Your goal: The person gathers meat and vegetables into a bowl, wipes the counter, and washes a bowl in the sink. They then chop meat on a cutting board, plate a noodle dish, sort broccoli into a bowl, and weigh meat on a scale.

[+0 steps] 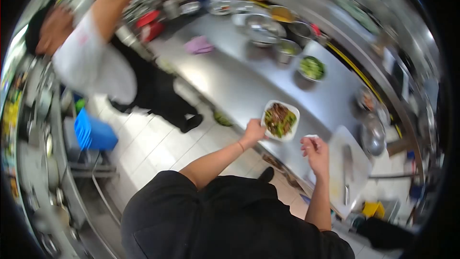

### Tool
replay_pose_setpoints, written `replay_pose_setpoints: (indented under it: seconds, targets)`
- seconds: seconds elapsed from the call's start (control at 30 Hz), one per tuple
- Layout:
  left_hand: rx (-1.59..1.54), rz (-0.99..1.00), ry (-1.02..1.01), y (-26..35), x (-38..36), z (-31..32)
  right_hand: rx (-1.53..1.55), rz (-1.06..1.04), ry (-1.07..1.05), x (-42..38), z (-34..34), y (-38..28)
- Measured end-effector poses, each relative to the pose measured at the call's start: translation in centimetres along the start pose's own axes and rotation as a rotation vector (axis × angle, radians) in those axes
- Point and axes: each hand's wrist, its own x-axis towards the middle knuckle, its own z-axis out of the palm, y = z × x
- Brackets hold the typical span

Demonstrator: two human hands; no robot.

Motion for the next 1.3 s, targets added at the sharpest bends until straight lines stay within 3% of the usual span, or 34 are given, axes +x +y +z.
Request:
replay_pose_setpoints:
  seconds: [0.13,0.2,0.33,0.4,0.47,0.53,0.63,0.77,0.9,0.93,0.97,1.03,1.1,1.13,1.17,1.23,1.27,1.3]
  targets:
    - [0.103,0.090,0.156,-4.6,-11.5,-15.9,0.019,-0.121,-0.336,1.0,14.7,-4.6]
    - [0.058,-0.028,0.299,-7.4,-17.0,-23.2,0.061,0.119,-0.550,0.9,22.6,-6.4]
    - [-0.032,-0.264,0.692,-12.7,-25.4,-35.6,0.119,0.179,-0.883,1.3,37.2,-3.6]
    - [0.151,-0.349,0.828,-16.7,-28.5,-42.7,0.087,0.212,-1.006,-0.2,44.3,-3.3]
    - [-0.117,-0.268,1.036,-19.1,-31.3,-49.9,0.060,0.237,-1.114,-1.7,52.7,-3.2]
    - [-0.149,-0.205,1.158,-19.2,-33.5,-56.7,0.060,0.276,-1.302,-2.8,61.4,-3.5]
    - [-0.223,-0.117,1.371,-18.3,-37.6,-66.9,0.004,0.132,-1.518,-4.0,77.1,-5.0]
    - [-0.387,-0.102,1.598,-16.0,-42.7,-76.9,-0.111,0.026,-1.535,-4.1,98.9,-11.0]
    - [-0.419,-0.103,1.751,-13.9,-48.1,-84.0,0.148,-0.114,-1.558,-9.1,118.3,-17.5]
    - [-0.384,-0.148,1.779,-12.7,-48.7,-85.2,0.144,-0.206,-1.624,-10.4,123.3,-18.0]
    - [-0.383,-0.174,1.825,-10.7,-47.8,-85.6,0.080,-0.169,-1.800,-10.5,126.7,-19.2]
    - [-0.351,-0.226,1.896,-11.7,-48.8,-88.0,0.128,-0.120,-1.949,-12.5,134.0,-19.9]
    - [-0.509,-0.343,1.987,-13.7,-49.1,-91.4,0.097,-0.016,-2.033,-12.0,140.4,-18.8]
    - [-0.462,-0.413,1.993,-16.6,-50.2,-92.7,0.007,-0.072,-2.043,-10.5,143.0,-17.9]
    - [-0.454,-0.402,2.006,-15.6,-48.8,-95.6,-0.092,-0.126,-2.053,-7.8,145.3,-16.4]
    - [-0.426,-0.499,2.000,-13.4,-45.5,-100.9,-0.229,0.151,-1.859,-1.3,148.7,-9.5]
    - [-0.324,-0.577,1.976,-15.9,-45.4,-103.6,-0.386,0.012,-1.764,4.1,148.5,-8.6]
    - [-0.497,-0.446,1.984,-13.9,-42.7,-108.0,-0.522,-0.051,-1.670,10.0,148.0,-8.0]
